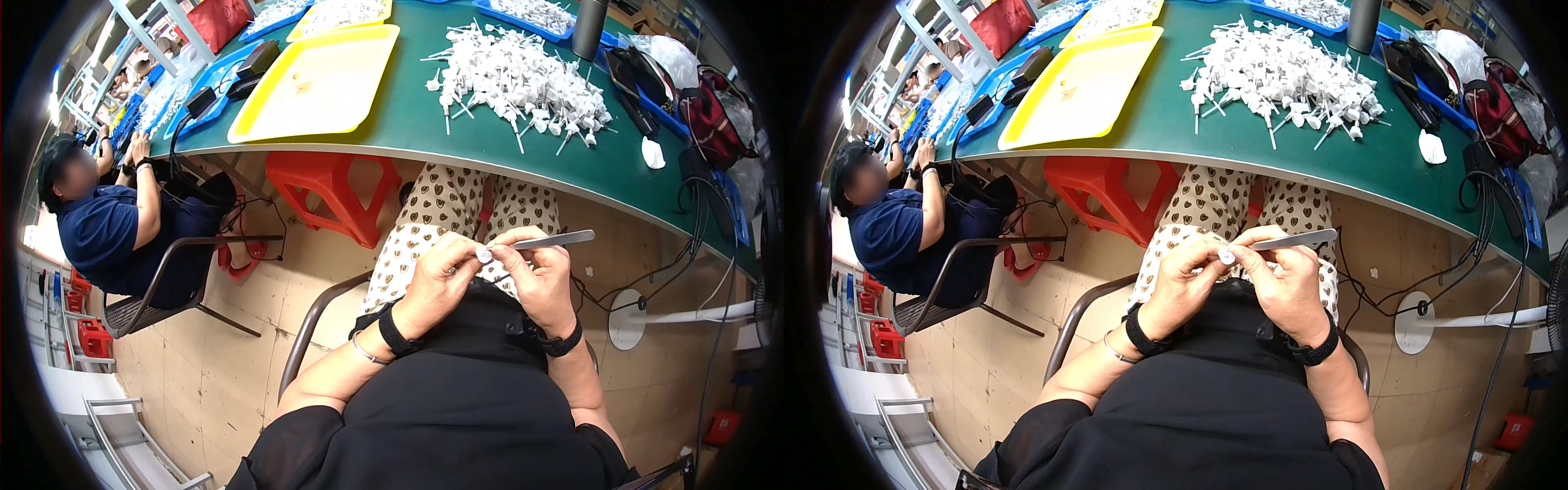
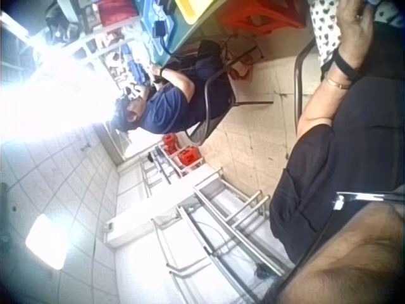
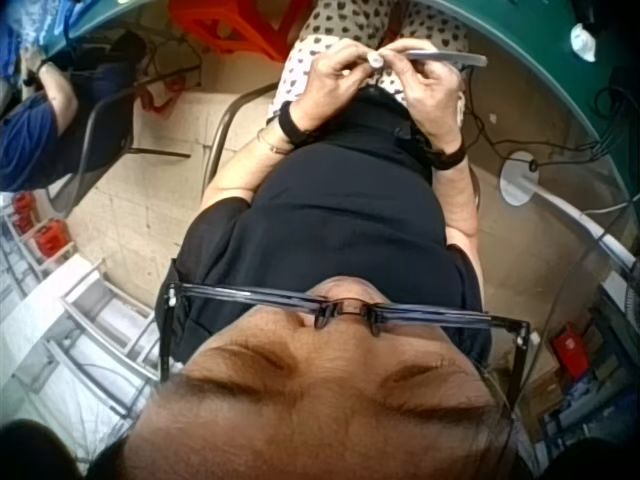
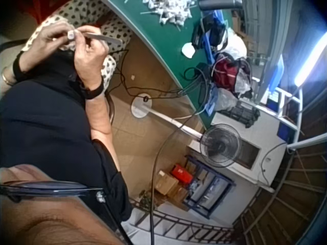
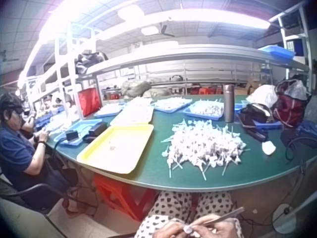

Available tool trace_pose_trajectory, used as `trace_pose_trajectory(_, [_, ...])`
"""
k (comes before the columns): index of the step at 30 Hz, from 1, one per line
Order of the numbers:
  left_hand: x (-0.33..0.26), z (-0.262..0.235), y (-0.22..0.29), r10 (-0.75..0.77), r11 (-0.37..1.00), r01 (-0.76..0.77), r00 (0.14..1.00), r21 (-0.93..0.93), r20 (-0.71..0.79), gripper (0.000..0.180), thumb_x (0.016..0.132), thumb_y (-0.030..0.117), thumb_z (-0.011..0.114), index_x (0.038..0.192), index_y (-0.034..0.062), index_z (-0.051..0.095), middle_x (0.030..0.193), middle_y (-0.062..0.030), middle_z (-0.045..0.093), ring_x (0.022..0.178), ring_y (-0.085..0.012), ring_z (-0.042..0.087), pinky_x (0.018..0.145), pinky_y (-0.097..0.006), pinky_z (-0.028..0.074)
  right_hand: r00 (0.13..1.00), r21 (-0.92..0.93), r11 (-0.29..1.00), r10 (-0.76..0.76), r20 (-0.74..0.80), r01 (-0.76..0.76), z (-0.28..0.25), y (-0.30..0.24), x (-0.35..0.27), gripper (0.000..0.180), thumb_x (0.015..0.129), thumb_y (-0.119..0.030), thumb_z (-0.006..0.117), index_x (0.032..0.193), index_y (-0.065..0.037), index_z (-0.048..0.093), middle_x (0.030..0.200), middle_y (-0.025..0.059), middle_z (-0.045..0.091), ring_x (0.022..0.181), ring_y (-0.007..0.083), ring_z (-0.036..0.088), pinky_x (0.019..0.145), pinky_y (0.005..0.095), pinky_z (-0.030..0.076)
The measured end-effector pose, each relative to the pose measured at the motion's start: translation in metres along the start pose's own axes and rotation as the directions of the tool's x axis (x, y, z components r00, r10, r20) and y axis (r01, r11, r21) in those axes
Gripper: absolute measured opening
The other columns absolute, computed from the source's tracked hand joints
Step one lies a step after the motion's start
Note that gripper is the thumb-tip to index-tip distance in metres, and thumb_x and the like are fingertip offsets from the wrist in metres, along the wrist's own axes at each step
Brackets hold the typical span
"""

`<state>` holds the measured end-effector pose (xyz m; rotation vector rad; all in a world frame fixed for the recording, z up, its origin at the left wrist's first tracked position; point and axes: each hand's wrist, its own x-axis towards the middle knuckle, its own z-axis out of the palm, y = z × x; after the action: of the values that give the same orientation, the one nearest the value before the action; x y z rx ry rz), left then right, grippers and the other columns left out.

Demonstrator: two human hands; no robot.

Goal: The person sits at a green workbench in a factory setting, using tweezers to manipulate small white plastic components. They pick up individual pieces, adjust them, and place them into a yellow tray. The person also moves trays of components around the workspace to access new batches.

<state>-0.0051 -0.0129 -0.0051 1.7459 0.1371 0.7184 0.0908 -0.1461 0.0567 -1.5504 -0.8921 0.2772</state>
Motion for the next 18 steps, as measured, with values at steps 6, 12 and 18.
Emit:
trace_pose_trajectory(6, [0.001,-0.001,-0.002,0.040,0.998,-0.042,0.999,0.051,0.026,0.018,0.080,-0.007,0.068,0.096,0.0012,0.066,0.085,-0.0099,0.063,0.078,-0.0252,0.063,0.068,-0.032,0.051,0.981,-0.208,0.959,-0.184,0.055,0.192,-0.001,-0.001,0.003,0.004,0.085,0.000,0.069,0.086,0.002,0.067,0.082,0.0094,0.067,0.071,0.0214,0.065,0.063,0.0309,0.051])
trace_pose_trajectory(12, [0.000,-0.001,-0.002,0.073,0.992,-0.077,0.996,0.097,0.048,0.016,0.081,-0.006,0.069,0.095,0.0017,0.066,0.086,-0.0099,0.064,0.079,-0.0250,0.064,0.069,-0.032,0.051,0.952,-0.337,0.893,-0.254,0.172,0.299,-0.009,-0.006,0.006,0.005,0.084,0.000,0.070,0.088,0.001,0.066,0.083,0.0102,0.067,0.072,0.0247,0.064,0.063,0.0334,0.051])
trace_pose_trajectory(18, [0.001,-0.004,-0.005,0.000,1.000,0.001,0.999,-0.009,0.048,0.012,0.090,-0.003,0.066,0.100,0.0017,0.064,0.092,-0.0049,0.064,0.081,-0.0116,0.063,0.070,-0.024,0.053,1.000,0.102,0.995,-0.017,0.012,0.015,-0.001,0.005,0.001,0.009,0.091,-0.002,0.067,0.098,0.003,0.068,0.087,0.0065,0.068,0.077,0.0132,0.066,0.068,0.0254,0.051])
